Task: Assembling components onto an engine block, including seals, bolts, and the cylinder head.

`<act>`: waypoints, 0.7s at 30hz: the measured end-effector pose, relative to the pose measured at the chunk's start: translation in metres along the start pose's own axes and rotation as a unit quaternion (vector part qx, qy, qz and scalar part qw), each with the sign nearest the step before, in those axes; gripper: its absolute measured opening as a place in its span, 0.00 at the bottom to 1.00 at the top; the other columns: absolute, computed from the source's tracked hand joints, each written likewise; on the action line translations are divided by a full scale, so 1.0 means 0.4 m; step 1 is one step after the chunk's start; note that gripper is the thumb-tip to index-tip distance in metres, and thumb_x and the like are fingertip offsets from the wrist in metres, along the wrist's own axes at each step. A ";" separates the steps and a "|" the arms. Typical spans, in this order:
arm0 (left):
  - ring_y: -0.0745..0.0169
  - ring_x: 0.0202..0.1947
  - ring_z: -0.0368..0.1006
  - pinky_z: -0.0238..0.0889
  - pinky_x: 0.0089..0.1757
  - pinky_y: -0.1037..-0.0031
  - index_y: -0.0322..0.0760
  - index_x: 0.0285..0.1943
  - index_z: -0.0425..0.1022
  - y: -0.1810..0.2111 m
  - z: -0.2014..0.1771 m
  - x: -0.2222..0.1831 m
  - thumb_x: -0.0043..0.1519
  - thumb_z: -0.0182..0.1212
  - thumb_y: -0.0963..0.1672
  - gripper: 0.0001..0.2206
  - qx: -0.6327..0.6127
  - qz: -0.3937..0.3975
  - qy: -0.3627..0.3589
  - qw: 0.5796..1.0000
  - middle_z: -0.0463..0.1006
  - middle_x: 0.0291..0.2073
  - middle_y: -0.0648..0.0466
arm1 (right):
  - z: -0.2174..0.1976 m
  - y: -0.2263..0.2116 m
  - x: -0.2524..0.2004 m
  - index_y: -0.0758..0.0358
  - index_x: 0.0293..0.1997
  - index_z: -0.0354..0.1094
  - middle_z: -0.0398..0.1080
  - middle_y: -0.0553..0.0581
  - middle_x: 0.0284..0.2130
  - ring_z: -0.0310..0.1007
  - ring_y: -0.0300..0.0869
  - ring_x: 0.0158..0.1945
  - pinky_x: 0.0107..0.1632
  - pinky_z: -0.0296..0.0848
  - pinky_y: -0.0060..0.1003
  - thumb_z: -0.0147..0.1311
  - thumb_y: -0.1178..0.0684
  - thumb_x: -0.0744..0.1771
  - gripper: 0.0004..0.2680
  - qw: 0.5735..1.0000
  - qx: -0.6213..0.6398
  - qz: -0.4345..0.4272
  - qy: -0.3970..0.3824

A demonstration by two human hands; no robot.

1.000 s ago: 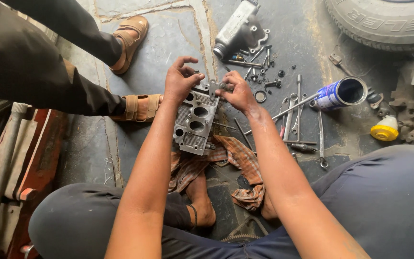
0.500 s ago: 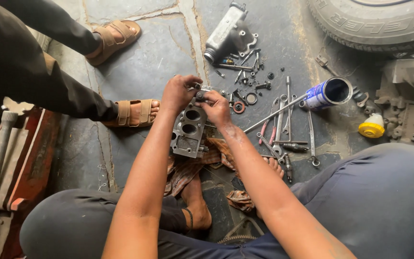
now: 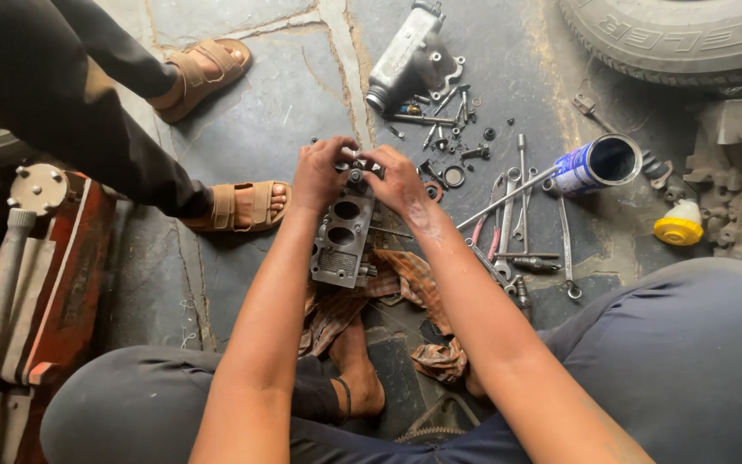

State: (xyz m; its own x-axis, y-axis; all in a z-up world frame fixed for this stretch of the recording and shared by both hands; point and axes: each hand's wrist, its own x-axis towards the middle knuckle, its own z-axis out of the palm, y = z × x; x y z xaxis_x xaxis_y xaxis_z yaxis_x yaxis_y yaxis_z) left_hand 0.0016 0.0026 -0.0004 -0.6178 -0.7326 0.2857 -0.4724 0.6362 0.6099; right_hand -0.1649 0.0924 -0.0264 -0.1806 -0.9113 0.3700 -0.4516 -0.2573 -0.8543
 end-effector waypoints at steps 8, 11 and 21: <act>0.57 0.46 0.76 0.61 0.51 0.64 0.46 0.53 0.72 0.017 -0.015 -0.005 0.52 0.69 0.39 0.20 0.020 0.013 0.009 1.000 0.85 0.36 0.63 | 0.001 0.026 0.018 0.67 0.41 0.76 0.76 0.59 0.35 0.78 0.45 0.39 0.43 0.75 0.37 0.65 0.61 0.62 0.07 0.998 0.028 0.047 -0.008; 0.57 0.47 0.75 0.62 0.51 0.64 0.46 0.52 0.73 0.019 -0.034 0.001 0.53 0.69 0.39 0.19 0.035 0.022 -0.019 0.999 0.85 0.38 0.62 | -0.004 0.022 0.021 0.66 0.42 0.76 0.77 0.57 0.37 0.77 0.42 0.40 0.43 0.75 0.36 0.65 0.61 0.62 0.07 1.000 0.025 -0.013 0.002; 0.49 0.60 0.68 0.59 0.59 0.60 0.44 0.52 0.81 0.024 -0.069 -0.011 0.46 0.63 0.37 0.22 0.036 0.091 -0.120 0.988 0.79 0.52 0.53 | -0.043 0.096 -0.048 0.60 0.40 0.76 0.78 0.49 0.30 0.72 0.30 0.30 0.34 0.71 0.28 0.68 0.56 0.62 0.07 0.979 0.123 0.154 0.059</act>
State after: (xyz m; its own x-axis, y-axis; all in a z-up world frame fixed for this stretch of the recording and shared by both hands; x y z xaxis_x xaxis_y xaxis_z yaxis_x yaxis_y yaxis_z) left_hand 0.0173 0.0053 0.0247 -0.8239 -0.5316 0.1962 -0.3783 0.7738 0.5080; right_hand -0.1937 0.1057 -0.0600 -0.3817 -0.9180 0.1078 -0.1378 -0.0588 -0.9887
